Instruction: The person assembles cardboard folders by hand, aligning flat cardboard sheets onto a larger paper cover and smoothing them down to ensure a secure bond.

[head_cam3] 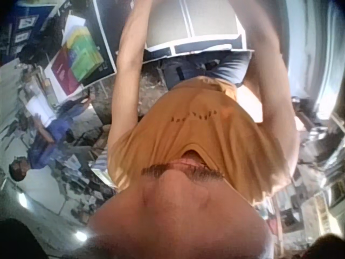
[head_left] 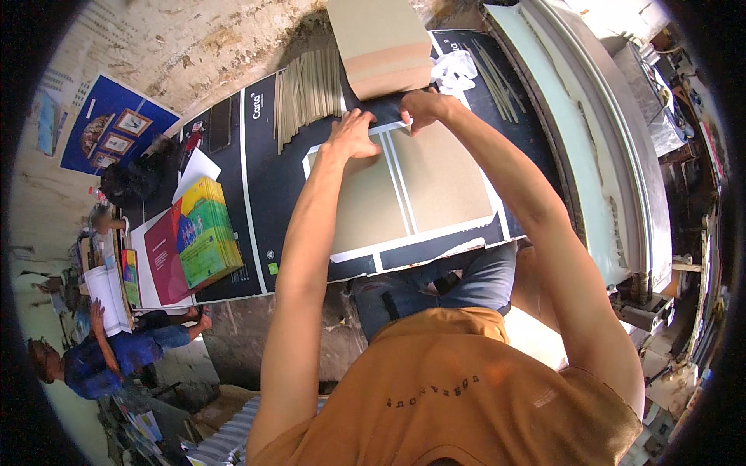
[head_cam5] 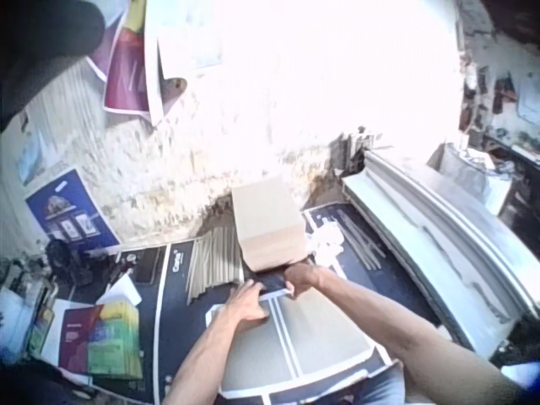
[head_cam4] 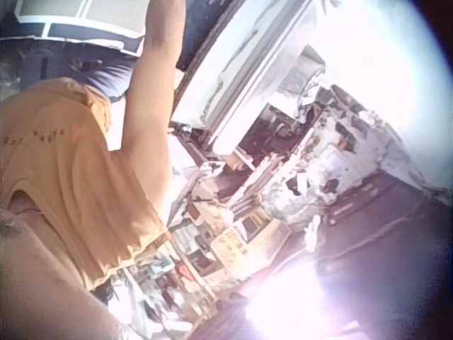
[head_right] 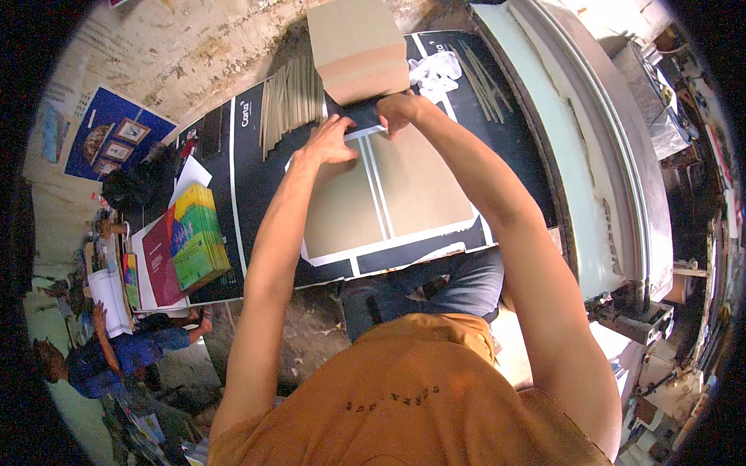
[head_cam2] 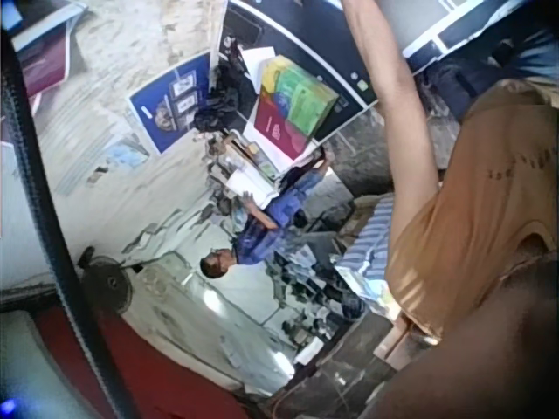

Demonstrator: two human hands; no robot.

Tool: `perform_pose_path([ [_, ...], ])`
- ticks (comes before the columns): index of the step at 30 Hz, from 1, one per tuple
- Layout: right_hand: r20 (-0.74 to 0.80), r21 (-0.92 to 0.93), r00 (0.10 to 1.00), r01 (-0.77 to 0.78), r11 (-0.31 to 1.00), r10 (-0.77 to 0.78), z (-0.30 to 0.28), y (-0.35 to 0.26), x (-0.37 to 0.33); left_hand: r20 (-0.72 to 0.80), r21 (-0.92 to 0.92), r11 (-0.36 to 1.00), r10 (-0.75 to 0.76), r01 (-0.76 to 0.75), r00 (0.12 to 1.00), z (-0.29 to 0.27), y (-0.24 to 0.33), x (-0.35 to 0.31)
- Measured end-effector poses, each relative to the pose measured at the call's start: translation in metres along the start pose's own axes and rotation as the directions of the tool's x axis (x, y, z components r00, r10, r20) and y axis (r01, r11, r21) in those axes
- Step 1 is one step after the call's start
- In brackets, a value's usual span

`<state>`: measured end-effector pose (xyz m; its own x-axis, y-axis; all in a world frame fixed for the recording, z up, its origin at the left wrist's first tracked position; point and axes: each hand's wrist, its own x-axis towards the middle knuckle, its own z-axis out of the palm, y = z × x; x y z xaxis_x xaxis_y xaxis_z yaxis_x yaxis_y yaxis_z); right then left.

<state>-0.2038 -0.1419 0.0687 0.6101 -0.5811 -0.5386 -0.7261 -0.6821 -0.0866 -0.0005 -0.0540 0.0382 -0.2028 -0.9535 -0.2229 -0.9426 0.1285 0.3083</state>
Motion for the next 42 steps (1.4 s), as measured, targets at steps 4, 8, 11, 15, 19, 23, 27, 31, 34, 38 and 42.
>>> perform_pose_path([
  [4,0.015,0.026,0.998,-0.057,0.998,0.056,0.005,0.0,0.0,-0.031,0.021,1.0,0.02,-0.019,0.999,0.003,0.007,0.004],
  [8,-0.408,0.1,0.908,-0.061,0.993,0.097,0.057,-0.009,-0.017,-0.512,-0.036,0.985,0.128,-0.17,0.849,0.042,-0.002,-0.045],
  [11,-0.689,0.221,0.689,-0.095,0.971,0.224,0.114,-0.057,-0.062,-0.445,0.017,1.0,0.007,0.001,0.896,0.078,0.021,-0.106],
  [15,-0.65,0.316,0.68,-0.165,0.934,0.34,0.148,-0.096,-0.072,-0.372,0.002,0.998,-0.054,0.059,0.927,0.092,0.031,-0.129],
  [19,-0.587,0.361,0.713,-0.194,0.912,0.384,0.139,-0.094,-0.076,-0.28,-0.065,0.995,-0.095,0.08,0.955,0.089,0.034,-0.122],
  [23,-0.537,0.353,0.751,-0.213,0.911,0.384,0.137,-0.093,-0.074,-0.224,-0.075,0.99,-0.136,0.123,0.965,0.087,0.033,-0.118],
  [27,-0.502,0.366,0.775,-0.213,0.906,0.385,0.133,-0.09,-0.073,-0.196,-0.068,0.988,-0.151,0.14,0.969,0.084,0.033,-0.115],
  [31,-0.511,0.35,0.773,-0.212,0.912,0.376,0.133,-0.092,-0.073,-0.183,-0.066,0.987,-0.159,0.149,0.97,0.08,0.034,-0.117],
  [34,-0.544,0.33,0.76,-0.197,0.923,0.356,0.13,-0.088,-0.078,-0.26,0.0,0.989,-0.142,0.147,0.955,0.077,0.037,-0.118],
  [38,-0.522,0.43,0.805,-0.036,0.902,0.281,0.092,-0.034,-0.073,-0.17,-0.28,0.957,-0.129,0.077,0.977,0.039,0.02,-0.087],
  [42,-0.329,0.244,0.94,-0.009,0.97,0.091,0.043,0.009,-0.02,-0.431,-0.153,0.956,0.165,-0.252,0.887,0.018,-0.001,-0.013],
])
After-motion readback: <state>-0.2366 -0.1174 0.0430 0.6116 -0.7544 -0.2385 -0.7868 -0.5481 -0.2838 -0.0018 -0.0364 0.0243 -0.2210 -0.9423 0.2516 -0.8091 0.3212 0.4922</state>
